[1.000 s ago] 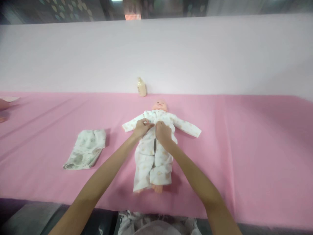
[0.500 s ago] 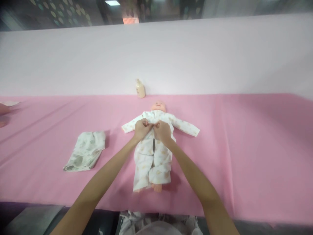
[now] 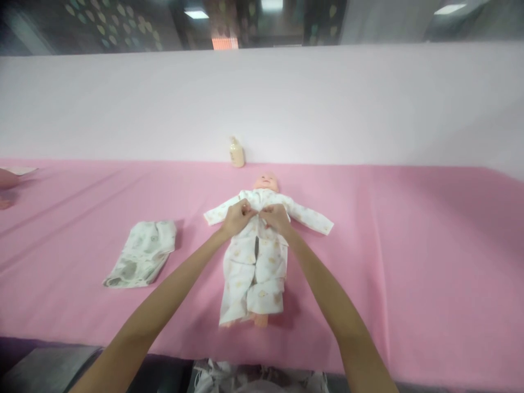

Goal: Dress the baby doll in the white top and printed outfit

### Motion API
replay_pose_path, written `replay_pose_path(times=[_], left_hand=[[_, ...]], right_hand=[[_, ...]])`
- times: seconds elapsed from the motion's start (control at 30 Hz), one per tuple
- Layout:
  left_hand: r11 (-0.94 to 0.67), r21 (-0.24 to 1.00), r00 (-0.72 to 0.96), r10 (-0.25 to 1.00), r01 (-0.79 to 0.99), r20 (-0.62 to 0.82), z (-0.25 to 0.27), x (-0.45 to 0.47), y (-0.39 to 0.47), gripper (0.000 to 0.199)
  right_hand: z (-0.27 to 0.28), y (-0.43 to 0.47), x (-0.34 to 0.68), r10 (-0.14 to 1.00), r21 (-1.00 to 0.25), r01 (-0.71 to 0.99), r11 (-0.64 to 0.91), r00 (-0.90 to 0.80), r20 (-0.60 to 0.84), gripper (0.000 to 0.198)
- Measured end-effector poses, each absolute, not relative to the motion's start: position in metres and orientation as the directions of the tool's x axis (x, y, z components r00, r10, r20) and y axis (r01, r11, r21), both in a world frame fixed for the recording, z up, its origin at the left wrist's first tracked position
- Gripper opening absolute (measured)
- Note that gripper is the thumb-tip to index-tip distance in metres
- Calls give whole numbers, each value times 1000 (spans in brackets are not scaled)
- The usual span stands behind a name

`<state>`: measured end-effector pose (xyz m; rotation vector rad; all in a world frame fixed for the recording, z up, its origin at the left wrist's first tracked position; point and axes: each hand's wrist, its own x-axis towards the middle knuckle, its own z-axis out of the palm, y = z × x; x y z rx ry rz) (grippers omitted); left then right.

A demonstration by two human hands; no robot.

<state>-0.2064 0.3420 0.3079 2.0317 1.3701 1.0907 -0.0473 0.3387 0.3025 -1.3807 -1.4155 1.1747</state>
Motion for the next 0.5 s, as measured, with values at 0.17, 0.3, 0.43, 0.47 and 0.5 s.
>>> replay_pose_path(times=[0.17,0.3,0.43,0.47,0.5], left_hand=[[-410,819,290,905,401,311,303,-214,348,26],[-437,834,384,873,337,301,302,-220,359,33],[-450,841,491,828,299,269,303,-226,372,38],[-444,850,519,816,282,254,303,-227,375,38],[-432,862,543,806,264,237,302,-228,378,38]], right_hand=[[304,339,-46,981,-991,103,-81,-166,-97,13],[306,342,-44,961,-987,44,-154,-225,-160,14],[312,349,-40,931,-971,26,-236,-282,-234,19],[313,351,-39,923,-968,29,-251,-293,-248,21],[314,352,-39,918,-965,35,-261,-300,-260,22]])
